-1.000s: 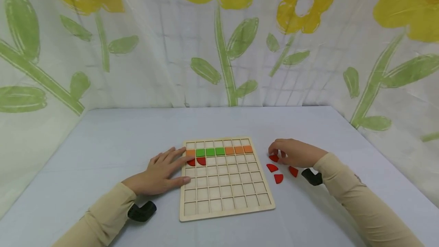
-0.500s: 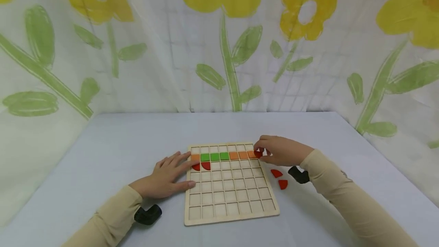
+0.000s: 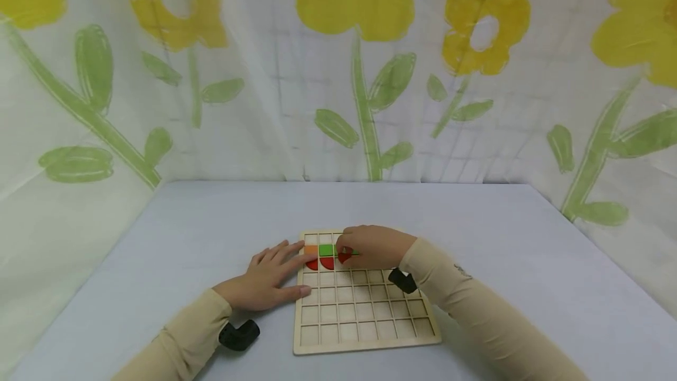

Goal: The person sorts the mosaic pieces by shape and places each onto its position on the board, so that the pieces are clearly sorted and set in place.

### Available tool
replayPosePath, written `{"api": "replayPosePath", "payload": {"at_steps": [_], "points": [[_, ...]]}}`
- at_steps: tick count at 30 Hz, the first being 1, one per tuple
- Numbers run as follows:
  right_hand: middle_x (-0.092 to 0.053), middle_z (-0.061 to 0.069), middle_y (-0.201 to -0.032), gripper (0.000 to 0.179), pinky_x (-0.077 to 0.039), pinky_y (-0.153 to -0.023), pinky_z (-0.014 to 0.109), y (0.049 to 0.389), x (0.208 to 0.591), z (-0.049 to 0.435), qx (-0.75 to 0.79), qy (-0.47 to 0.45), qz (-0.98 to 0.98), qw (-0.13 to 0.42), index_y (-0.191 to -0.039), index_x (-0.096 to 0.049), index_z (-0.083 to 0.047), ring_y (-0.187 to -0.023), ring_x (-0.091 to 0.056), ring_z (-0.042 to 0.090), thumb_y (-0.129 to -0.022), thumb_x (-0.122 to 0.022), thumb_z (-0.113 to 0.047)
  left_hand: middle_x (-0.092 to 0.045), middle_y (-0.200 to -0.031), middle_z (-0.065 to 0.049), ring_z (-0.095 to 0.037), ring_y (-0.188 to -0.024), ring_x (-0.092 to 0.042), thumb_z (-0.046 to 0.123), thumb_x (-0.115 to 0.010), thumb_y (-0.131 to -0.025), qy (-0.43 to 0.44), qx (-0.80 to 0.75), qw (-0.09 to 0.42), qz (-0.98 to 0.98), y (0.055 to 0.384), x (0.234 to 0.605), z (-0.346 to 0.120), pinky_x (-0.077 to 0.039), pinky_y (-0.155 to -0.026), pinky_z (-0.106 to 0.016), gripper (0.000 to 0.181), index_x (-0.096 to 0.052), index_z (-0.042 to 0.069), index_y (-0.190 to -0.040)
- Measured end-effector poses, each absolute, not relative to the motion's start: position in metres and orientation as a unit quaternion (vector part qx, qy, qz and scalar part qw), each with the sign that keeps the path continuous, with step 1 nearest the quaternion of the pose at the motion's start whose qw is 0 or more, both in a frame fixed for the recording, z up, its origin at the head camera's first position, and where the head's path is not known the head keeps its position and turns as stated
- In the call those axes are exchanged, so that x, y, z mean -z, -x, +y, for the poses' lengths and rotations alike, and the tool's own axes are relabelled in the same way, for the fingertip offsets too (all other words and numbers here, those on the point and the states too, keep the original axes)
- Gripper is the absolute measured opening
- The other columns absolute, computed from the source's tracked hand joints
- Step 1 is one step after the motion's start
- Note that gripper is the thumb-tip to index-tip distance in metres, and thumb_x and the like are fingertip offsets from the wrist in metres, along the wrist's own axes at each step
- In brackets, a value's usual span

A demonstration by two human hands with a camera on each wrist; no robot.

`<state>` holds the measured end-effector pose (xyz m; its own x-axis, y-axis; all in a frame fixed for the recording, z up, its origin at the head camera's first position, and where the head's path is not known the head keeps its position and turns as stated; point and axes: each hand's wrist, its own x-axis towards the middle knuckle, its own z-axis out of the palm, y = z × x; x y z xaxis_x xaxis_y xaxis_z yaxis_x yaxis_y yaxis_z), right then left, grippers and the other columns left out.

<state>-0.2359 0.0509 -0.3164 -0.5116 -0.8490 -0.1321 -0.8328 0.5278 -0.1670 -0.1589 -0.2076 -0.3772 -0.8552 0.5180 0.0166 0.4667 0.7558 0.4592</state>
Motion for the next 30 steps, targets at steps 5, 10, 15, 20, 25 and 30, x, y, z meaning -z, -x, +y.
{"api": "replayPosePath", "payload": {"at_steps": [5,10,15,20,25,30], "points": [[-0.06,-0.009,-0.1,0.02,-0.048,-0.082,0.025,0.2351,0.3216,0.0465,0.032,0.489,0.867,0.094,-0.109,-0.063,-0.02,-0.087,-0.056,0.006,-0.092,-0.066,-0.03,-0.018,-0.159,-0.007,-0.041,-0.145,-0.01,0.059,-0.048,-0.093,-0.262,-0.23,0.057,0.936,0.1596,0.3767,-0.207,-0.012,-0.106,-0.066,0.065,-0.032,0.029,-0.15],[-0.06,-0.009,-0.102,0.023,-0.048,-0.082,0.024,0.2351,0.3232,0.045,0.036,0.493,0.864,0.089,-0.111,-0.063,-0.02,-0.087,-0.057,0.005,-0.091,-0.067,-0.03,-0.017,-0.159,-0.006,-0.039,-0.145,-0.009,0.06,-0.047,-0.093,-0.256,-0.224,0.068,0.938,0.1597,0.3751,-0.2065,-0.011,-0.107,-0.066,0.065,-0.031,0.031,-0.15],[-0.06,-0.007,-0.103,0.024,-0.049,-0.081,0.024,0.2345,0.3225,0.0432,0.039,0.505,0.858,0.087,-0.112,-0.064,-0.019,-0.087,-0.057,0.005,-0.091,-0.067,-0.029,-0.016,-0.159,-0.007,-0.041,-0.145,-0.009,0.06,-0.045,-0.094,-0.257,-0.227,0.07,0.937,0.1581,0.3741,-0.2067,-0.011,-0.106,-0.067,0.065,-0.032,0.03,-0.149],[-0.057,-0.007,-0.1,0.025,-0.048,-0.078,0.023,0.2346,0.3218,0.0438,0.033,0.502,0.86,0.088,-0.115,-0.064,-0.021,-0.081,-0.055,0.005,-0.092,-0.066,-0.031,-0.017,-0.159,-0.008,-0.041,-0.145,-0.008,0.058,-0.047,-0.094,-0.257,-0.232,0.071,0.935,0.1572,0.3714,-0.2061,-0.01,-0.106,-0.067,0.064,-0.033,0.028,-0.149],[-0.055,-0.008,-0.1,0.025,-0.048,-0.078,0.024,0.235,0.3213,0.046,0.021,0.499,0.862,0.089,-0.116,-0.063,-0.024,-0.08,-0.053,0.005,-0.092,-0.064,-0.032,-0.016,-0.16,-0.008,-0.04,-0.145,-0.007,0.057,-0.048,-0.094,-0.255,-0.233,0.073,0.936,0.1576,0.3715,-0.2058,-0.01,-0.107,-0.066,0.065,-0.033,0.027,-0.149],[-0.056,-0.007,-0.104,0.024,-0.048,-0.081,0.026,0.2353,0.32,0.048,0.017,0.495,0.863,0.099,-0.117,-0.062,-0.024,-0.085,-0.055,0.007,-0.093,-0.063,-0.031,-0.017,-0.159,-0.008,-0.041,-0.145,-0.008,0.057,-0.048,-0.094,-0.257,-0.232,0.072,0.936,0.1582,0.3724,-0.206,-0.01,-0.106,-0.067,0.064,-0.033,0.027,-0.149]]}}
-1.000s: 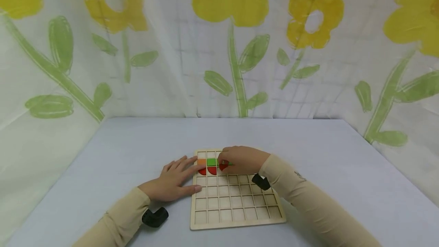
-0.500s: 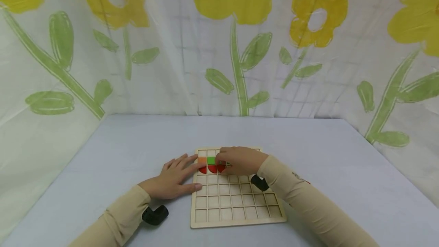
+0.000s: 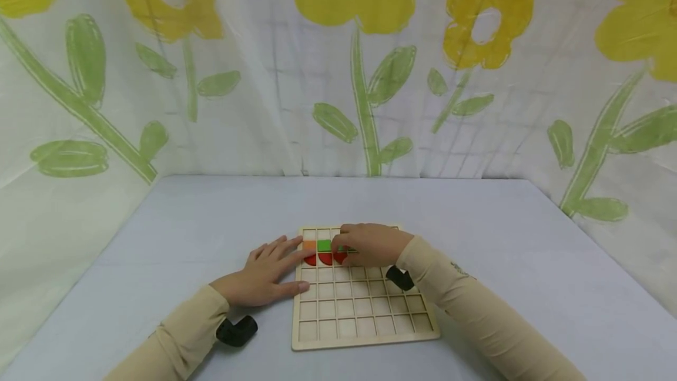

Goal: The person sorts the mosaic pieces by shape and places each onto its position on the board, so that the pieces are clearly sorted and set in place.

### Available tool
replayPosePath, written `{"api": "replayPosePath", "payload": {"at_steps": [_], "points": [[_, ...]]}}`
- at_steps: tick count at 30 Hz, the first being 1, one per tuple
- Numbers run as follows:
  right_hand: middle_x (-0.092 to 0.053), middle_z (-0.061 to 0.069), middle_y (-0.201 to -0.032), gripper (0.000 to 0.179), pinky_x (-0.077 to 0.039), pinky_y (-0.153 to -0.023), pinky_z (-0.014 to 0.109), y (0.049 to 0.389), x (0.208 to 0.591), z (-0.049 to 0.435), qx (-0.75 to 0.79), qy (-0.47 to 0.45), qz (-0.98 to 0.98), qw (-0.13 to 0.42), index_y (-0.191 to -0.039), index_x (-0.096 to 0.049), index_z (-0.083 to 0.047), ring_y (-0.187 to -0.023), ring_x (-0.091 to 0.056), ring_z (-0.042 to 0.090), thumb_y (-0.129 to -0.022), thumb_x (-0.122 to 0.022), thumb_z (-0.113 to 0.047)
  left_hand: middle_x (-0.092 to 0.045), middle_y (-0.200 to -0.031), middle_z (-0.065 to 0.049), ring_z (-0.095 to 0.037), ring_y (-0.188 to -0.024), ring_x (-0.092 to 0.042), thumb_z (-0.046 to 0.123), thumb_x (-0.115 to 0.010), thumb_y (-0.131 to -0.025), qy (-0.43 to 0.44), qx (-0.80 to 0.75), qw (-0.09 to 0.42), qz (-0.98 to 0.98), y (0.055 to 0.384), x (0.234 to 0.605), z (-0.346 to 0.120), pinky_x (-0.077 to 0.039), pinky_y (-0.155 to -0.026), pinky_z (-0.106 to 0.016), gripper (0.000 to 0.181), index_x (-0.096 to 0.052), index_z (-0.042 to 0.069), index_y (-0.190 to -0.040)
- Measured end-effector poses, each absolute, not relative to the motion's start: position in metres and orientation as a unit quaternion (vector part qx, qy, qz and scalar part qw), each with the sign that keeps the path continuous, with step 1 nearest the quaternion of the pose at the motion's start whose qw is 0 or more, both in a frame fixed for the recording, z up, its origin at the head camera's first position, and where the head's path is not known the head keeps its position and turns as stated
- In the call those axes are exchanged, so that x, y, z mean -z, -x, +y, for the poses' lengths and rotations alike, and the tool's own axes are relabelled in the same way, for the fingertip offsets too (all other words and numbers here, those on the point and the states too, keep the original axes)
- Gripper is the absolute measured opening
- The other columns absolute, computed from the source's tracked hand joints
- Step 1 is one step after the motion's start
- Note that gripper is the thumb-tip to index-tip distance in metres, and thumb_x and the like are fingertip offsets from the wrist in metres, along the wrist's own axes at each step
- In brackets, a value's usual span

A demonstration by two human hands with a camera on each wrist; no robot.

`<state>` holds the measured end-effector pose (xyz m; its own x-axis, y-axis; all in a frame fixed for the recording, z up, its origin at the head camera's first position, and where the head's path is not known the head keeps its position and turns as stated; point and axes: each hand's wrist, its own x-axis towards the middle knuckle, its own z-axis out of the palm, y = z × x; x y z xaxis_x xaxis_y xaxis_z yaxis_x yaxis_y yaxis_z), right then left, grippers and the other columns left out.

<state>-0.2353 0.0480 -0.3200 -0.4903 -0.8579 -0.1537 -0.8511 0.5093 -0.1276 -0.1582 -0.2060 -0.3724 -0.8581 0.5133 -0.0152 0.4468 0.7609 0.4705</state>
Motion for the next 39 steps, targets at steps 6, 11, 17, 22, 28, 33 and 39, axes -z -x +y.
{"api": "replayPosePath", "payload": {"at_steps": [6,11,17,22,28,33,39], "points": [[-0.057,-0.005,-0.109,0.025,-0.049,-0.084,0.029,0.234,0.318,0.049,0.013,0.49,0.866,0.099,-0.118,-0.062,-0.023,-0.089,-0.058,0.01,-0.093,-0.064,-0.028,-0.018,-0.159,-0.009,-0.041,-0.145,-0.009,0.057,-0.048,-0.094,-0.258,-0.23,0.065,0.936,0.158,0.372,-0.206,-0.01,-0.106,-0.068,0.064,-0.034,0.026,-0.149],[-0.058,-0.004,-0.108,0.024,-0.049,-0.083,0.03,0.233,0.311,0.048,0.002,0.486,0.87,0.085,-0.115,-0.063,-0.023,-0.088,-0.058,0.011,-0.092,-0.066,-0.029,-0.018,-0.159,-0.009,-0.041,-0.145,-0.009,0.056,-0.048,-0.094,-0.259,-0.22,0.055,0.939,0.159,0.371,-0.206,-0.01,-0.106,-0.067,0.064,-0.035,0.025,-0.149],[-0.059,-0.003,-0.105,0.027,-0.051,-0.081,0.03,0.233,0.299,0.054,0.01,0.478,0.876,0.064,-0.116,-0.064,-0.023,-0.088,-0.061,0.012,-0.09,-0.068,-0.028,-0.019,-0.158,-0.009,-0.041,-0.145,-0.011,0.057,-0.048,-0.094,-0.256,-0.216,0.048,0.941,0.16,0.371,-0.208,-0.012,-0.105,-0.068,0.063,-0.035,0.027,-0.148],[-0.057,-0.005,-0.097,0.026,-0.048,-0.073,0.026,0.236,0.303,0.054,0.009,0.502,0.863,0.06,-0.118,-0.065,-0.029,-0.075,-0.055,0.008,-0.093,-0.065,-0.021,-0.02,-0.158,-0.01,-0.042,-0.144,-0.012,0.056,-0.049,-0.094,-0.258,-0.215,0.044,0.941,0.16,0.372,-0.209,-0.013,-0.104,-0.069,0.062,-0.037,0.027,-0.147],[-0.052,-0.008,-0.087,0.03,-0.041,-0.062,0.023,0.238,0.315,0.049,0.001,0.508,0.857,0.083,-0.122,-0.064,-0.03,-0.065,-0.046,0.008,-0.095,-0.061,-0.02,-0.02,-0.158,-0.01,-0.043,-0.144,-0.012,0.054,-0.049,-0.094,-0.26,-0.217,0.043,0.94,0.16,0.373,-0.207,-0.013,-0.103,-0.069,0.061,-0.036,0.027,-0.147],[-0.053,-0.008,-0.088,0.029,-0.042,-0.063,0.023,0.24,0.319,0.052,0.005,0.507,0.858,0.085,-0.122,-0.064,-0.03,-0.067,-0.048,0.008,-0.095,-0.061,-0.02,-0.02,-0.158,-0.011,-0.042,-0.144,-0.012,0.055,-0.05,-0.094,-0.258,-0.222,0.043,0.939,0.16,0.374,-0.206,-0.012,-0.104,-0.069,0.061,-0.037,0.026,-0.147],[-0.055,-0.008,-0.092,0.027,-0.046,-0.069,0.025,0.241,0.317,0.059,0.01,0.495,0.864,0.087,-0.121,-0.063,-0.031,-0.073,-0.053,0.007,-0.095,-0.061,-0.024,-0.02,-0.158,-0.01,-0.042,-0.144,-0.011,0.056,-0.049,-0.094,-0.259,-0.219,0.049,0.94,0.162,0.376,-0.204,-0.012,-0.104,-0.068,0.062,-0.037,0.026,-0.147]]}}
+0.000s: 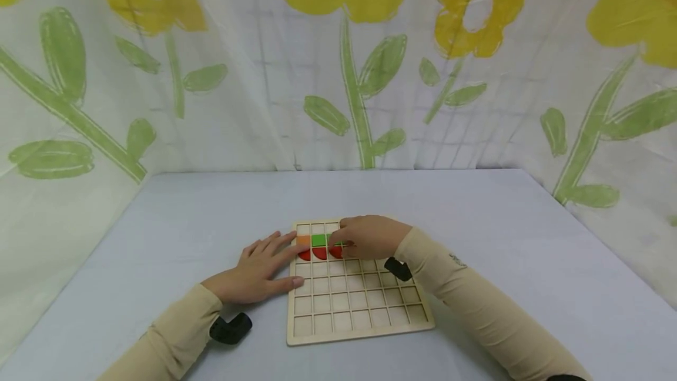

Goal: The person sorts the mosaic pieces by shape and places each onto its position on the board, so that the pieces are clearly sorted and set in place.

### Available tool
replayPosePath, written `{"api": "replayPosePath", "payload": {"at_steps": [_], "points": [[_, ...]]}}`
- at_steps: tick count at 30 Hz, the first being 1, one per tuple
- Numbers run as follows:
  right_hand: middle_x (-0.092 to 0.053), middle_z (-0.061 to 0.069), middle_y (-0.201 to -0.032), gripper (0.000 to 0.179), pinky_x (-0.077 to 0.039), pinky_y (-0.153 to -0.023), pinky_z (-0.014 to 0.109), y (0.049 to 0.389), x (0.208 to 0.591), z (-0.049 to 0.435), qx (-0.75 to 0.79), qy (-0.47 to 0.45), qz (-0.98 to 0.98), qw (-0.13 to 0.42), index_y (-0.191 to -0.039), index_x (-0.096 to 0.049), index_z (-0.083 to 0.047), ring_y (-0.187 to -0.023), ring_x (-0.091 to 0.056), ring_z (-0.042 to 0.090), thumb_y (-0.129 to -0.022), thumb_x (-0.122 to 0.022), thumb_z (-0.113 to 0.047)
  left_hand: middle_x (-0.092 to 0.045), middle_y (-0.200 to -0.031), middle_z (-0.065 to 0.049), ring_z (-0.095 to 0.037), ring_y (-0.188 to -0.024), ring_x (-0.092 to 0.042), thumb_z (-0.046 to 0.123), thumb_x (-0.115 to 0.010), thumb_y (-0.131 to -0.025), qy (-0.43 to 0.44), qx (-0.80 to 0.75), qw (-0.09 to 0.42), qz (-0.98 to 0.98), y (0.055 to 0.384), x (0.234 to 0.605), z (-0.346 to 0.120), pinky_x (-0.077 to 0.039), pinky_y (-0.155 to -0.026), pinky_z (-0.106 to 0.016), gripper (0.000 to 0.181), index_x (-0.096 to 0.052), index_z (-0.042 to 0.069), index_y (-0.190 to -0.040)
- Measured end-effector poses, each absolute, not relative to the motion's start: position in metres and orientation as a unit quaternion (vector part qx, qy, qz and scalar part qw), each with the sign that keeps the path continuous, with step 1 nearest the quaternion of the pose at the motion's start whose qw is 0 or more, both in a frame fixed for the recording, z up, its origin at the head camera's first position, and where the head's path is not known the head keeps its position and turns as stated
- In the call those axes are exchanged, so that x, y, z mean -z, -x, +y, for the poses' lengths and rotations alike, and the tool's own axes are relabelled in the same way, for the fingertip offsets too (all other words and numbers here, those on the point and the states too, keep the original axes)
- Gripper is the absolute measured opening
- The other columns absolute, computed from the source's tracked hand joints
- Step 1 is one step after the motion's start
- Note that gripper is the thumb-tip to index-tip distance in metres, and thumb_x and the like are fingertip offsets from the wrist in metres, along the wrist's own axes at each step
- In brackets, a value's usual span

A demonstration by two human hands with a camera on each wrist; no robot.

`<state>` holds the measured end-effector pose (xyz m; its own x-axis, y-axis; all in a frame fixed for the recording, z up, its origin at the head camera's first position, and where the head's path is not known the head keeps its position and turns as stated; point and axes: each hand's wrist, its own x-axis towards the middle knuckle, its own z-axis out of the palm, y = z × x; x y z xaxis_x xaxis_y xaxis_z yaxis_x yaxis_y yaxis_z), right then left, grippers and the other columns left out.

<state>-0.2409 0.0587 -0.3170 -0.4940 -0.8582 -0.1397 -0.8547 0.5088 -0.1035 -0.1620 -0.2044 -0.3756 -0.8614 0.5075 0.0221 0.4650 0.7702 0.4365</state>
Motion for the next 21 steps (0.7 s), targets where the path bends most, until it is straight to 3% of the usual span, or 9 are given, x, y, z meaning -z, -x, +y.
{"api": "replayPosePath", "payload": {"at_steps": [10,16,21], "points": [[-0.058,-0.011,-0.093,0.029,-0.047,-0.073,0.029,0.224,0.281,0.117,0.021,0.423,0.902,0.08,-0.122,-0.063,-0.021,-0.08,-0.054,0.007,-0.094,-0.062,-0.03,-0.018,-0.159,-0.008,-0.041,-0.145,-0.009,0.059,-0.048,-0.093,-0.267,-0.221,0.073,0.935,0.165,0.376,-0.201,-0.011,-0.105,-0.067,0.066,-0.034,0.027,-0.149],[-0.054,-0.013,-0.083,0.027,-0.045,-0.069,0.028,0.207,0.277,0.153,0.005,0.368,0.921,0.126,-0.118,-0.063,-0.021,-0.075,-0.05,0.006,-0.092,-0.064,-0.028,-0.022,-0.157,-0.008,-0.04,-0.143,-0.016,0.062,-0.049,-0.091,-0.257,-0.206,0.054,0.943,0.165,0.376,-0.205,-0.017,-0.104,-0.066,0.066,-0.036,0.03,-0.148],[-0.053,-0.011,-0.082,0.033,-0.045,-0.071,0.03,0.195,0.278,0.176,0.023,0.316,0.934,0.166,-0.122,-0.06,-0.021,-0.061,-0.052,0.005,-0.091,-0.065,-0.033,-0.027,-0.155,-0.008,-0.042,-0.141,-0.022,0.064,-0.048,-0.09,-0.268,-0.189,0.027,0.944,0.165,0.376,-0.208,-0.024,-0.101,-0.064,0.065,-0.038,0.034,-0.146]]}}
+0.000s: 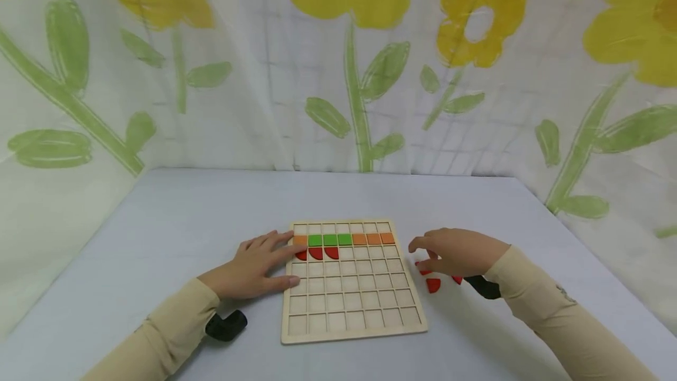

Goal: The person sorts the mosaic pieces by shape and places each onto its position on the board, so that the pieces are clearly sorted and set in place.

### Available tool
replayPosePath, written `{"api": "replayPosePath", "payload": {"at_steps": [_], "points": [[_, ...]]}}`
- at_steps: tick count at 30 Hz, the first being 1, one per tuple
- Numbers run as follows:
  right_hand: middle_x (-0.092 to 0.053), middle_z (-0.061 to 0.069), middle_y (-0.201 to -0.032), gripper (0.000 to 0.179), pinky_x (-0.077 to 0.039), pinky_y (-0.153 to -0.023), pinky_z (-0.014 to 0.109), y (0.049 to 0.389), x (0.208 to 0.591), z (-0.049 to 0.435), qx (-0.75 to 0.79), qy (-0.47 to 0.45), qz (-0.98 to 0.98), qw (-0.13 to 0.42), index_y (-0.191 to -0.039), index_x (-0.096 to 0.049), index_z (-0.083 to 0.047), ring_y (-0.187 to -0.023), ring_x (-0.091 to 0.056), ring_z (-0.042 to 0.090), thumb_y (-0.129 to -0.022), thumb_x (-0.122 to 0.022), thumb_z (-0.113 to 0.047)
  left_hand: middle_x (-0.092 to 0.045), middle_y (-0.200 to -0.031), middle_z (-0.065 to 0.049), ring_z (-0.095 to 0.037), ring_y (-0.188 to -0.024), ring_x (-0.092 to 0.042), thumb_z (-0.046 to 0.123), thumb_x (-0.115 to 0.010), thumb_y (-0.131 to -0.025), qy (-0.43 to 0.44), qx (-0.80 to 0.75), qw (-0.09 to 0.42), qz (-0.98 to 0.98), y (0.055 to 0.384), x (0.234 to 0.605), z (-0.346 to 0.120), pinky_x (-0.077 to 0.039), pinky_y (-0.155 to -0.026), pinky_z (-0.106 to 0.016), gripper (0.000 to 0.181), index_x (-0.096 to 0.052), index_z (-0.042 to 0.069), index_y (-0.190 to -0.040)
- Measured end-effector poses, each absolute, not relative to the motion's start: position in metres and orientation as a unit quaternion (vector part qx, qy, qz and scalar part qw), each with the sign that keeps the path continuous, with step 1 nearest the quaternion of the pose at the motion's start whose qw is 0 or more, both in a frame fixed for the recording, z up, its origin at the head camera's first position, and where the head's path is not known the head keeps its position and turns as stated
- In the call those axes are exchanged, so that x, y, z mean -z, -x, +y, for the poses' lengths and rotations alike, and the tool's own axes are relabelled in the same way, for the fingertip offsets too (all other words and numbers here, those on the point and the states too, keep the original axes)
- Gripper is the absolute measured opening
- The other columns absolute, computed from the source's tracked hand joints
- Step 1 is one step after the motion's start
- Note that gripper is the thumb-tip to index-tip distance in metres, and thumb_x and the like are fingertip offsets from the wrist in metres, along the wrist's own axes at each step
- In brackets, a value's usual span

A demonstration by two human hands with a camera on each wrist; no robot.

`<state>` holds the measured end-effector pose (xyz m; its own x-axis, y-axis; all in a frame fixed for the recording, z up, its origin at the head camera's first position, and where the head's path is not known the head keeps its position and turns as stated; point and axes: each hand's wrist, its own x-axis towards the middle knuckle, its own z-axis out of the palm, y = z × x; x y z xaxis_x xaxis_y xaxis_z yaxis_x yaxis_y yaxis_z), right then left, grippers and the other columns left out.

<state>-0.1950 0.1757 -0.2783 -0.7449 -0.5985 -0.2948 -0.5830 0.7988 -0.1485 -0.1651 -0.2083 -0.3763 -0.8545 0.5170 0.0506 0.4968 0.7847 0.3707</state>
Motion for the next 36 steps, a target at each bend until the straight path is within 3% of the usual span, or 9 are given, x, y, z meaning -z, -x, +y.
{"api": "replayPosePath", "payload": {"at_steps": [4,9,14,19,26,32,36], "points": [[-0.054,-0.01,-0.08,0.033,-0.044,-0.068,0.029,0.191,0.283,0.189,0.039,0.292,0.938,0.182,-0.122,-0.058,-0.022,-0.054,-0.053,0.004,-0.092,-0.064,-0.036,-0.032,-0.152,-0.013,-0.047,-0.137,-0.028,0.063,-0.049,-0.091,-0.285,-0.169,0.01,0.943,0.164,0.373,-0.206,-0.028,-0.098,-0.064,0.06,-0.042,0.035,-0.144],[-0.055,-0.012,-0.08,0.029,-0.045,-0.066,0.027,0.188,0.288,0.199,0.03,0.289,0.941,0.172,-0.119,-0.06,-0.023,-0.066,-0.052,0.005,-0.091,-0.066,-0.028,-0.033,-0.151,-0.016,-0.048,-0.136,-0.029,0.063,-0.047,-0.091,-0.284,-0.16,0.012,0.945,0.161,0.37,-0.202,-0.029,-0.098,-0.066,0.06,-0.044,0.033,-0.143],[-0.052,-0.013,-0.08,0.028,-0.045,-0.067,0.028,0.187,0.292,0.204,0.023,0.297,0.942,0.157,-0.116,-0.061,-0.024,-0.075,-0.049,0.007,-0.089,-0.067,-0.024,-0.03,-0.152,-0.016,-0.048,-0.137,-0.026,0.064,-0.046,-0.092,-0.271,-0.158,0.022,0.949,0.158,0.369,-0.201,-0.025,-0.1,-0.068,0.061,-0.042,0.033,-0.144],[-0.049,-0.012,-0.081,0.03,-0.043,-0.066,0.025,0.19,0.299,0.205,0.024,0.312,0.938,0.146,-0.116,-0.06,-0.024,-0.074,-0.047,0.007,-0.088,-0.068,-0.021,-0.029,-0.153,-0.014,-0.046,-0.139,-0.023,0.066,-0.044,-0.091,-0.249,-0.157,0.026,0.955,0.156,0.368,-0.205,-0.022,-0.101,-0.069,0.063,-0.041,0.034,-0.145],[-0.054,-0.011,-0.092,0.035,-0.048,-0.069,0.022,0.197,0.311,0.203,0.019,0.374,0.924,0.082,-0.118,-0.063,-0.024,-0.073,-0.051,0.002,-0.087,-0.067,-0.007,-0.026,-0.155,-0.013,-0.046,-0.141,-0.019,0.068,-0.041,-0.091,-0.25,-0.165,0.034,0.953,0.159,0.369,-0.204,-0.019,-0.102,-0.07,0.064,-0.038,0.035,-0.146],[-0.054,-0.011,-0.093,0.038,-0.049,-0.072,0.024,0.202,0.323,0.2,0.038,0.4,0.913,0.076,-0.113,-0.063,-0.023,-0.079,-0.053,0.003,-0.085,-0.061,0.003,-0.023,-0.156,-0.014,-0.046,-0.142,-0.015,0.064,-0.043,-0.092,-0.25,-0.18,0.046,0.95,0.161,0.374,-0.202,-0.014,-0.103,-0.071,0.062,-0.037,0.034,-0.147],[-0.054,-0.014,-0.092,0.027,-0.049,-0.073,0.024,0.206,0.329,0.2,0.05,0.371,0.923,0.088,-0.107,-0.061,-0.024,-0.08,-0.054,0.003,-0.088,-0.064,-0.004,-0.021,-0.157,-0.013,-0.046,-0.143,-0.013,0.064,-0.044,-0.093,-0.251,-0.19,0.051,0.948,0.162,0.376,-0.2,-0.011,-0.104,-0.071,0.062,-0.038,0.034,-0.146]]}}
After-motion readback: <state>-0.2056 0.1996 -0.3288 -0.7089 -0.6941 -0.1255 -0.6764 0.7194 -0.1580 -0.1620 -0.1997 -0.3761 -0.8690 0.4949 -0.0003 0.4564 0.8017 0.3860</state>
